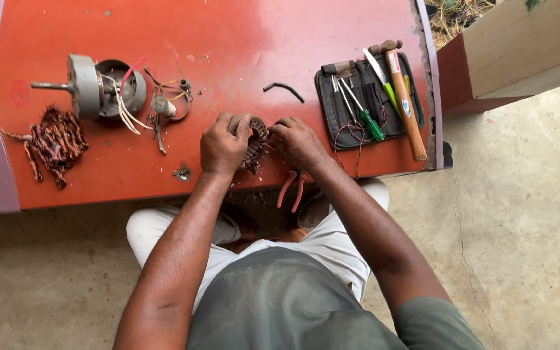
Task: Repairing an electric motor by handling copper windings and using pliers.
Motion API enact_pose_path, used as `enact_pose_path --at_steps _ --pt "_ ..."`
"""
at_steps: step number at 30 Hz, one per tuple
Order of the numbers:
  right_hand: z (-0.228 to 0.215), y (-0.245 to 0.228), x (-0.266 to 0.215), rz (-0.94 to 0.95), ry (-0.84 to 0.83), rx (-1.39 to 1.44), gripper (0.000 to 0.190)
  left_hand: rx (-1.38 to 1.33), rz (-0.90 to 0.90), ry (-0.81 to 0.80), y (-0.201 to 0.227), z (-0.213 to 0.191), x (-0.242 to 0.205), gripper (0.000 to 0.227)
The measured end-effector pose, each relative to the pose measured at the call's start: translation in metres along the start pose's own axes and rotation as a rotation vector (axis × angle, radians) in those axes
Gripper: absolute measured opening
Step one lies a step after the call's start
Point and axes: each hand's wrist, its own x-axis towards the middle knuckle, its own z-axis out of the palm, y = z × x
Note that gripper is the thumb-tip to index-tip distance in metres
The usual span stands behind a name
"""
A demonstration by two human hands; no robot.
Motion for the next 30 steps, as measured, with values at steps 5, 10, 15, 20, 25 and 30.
enact_pose_path --at_steps 5,10,15,20,25,30 --pt "0.014 0.001 -0.020 0.038 -0.055 -0.141 0.016 0.023 -0.016 -0.008 0.008 -0.006 0.000 0.036" --pt "0.014 -0.009 -0.024 0.095 0.004 -0.130 0.013 0.019 -0.010 -0.019 0.006 -0.003 0.004 0.037" --pt "0.020 0.013 -0.013 0.378 -0.084 0.368 0.022 0.078 -0.009 -0.042 0.009 -0.003 0.001 0.039" --pt "0.013 0.007 0.005 0.581 -0.304 0.433 0.028 0.099 -0.011 -0.053 0.008 -0.001 0.001 0.039" --pt "0.011 0.004 -0.002 0.442 -0.312 0.266 0.024 0.108 0.009 -0.049 0.008 -0.002 0.001 0.038" --pt "0.002 -0.006 -0.008 -0.031 -0.154 -0.083 0.022 0.084 0.014 -0.059 0.007 -0.002 0.003 0.039"
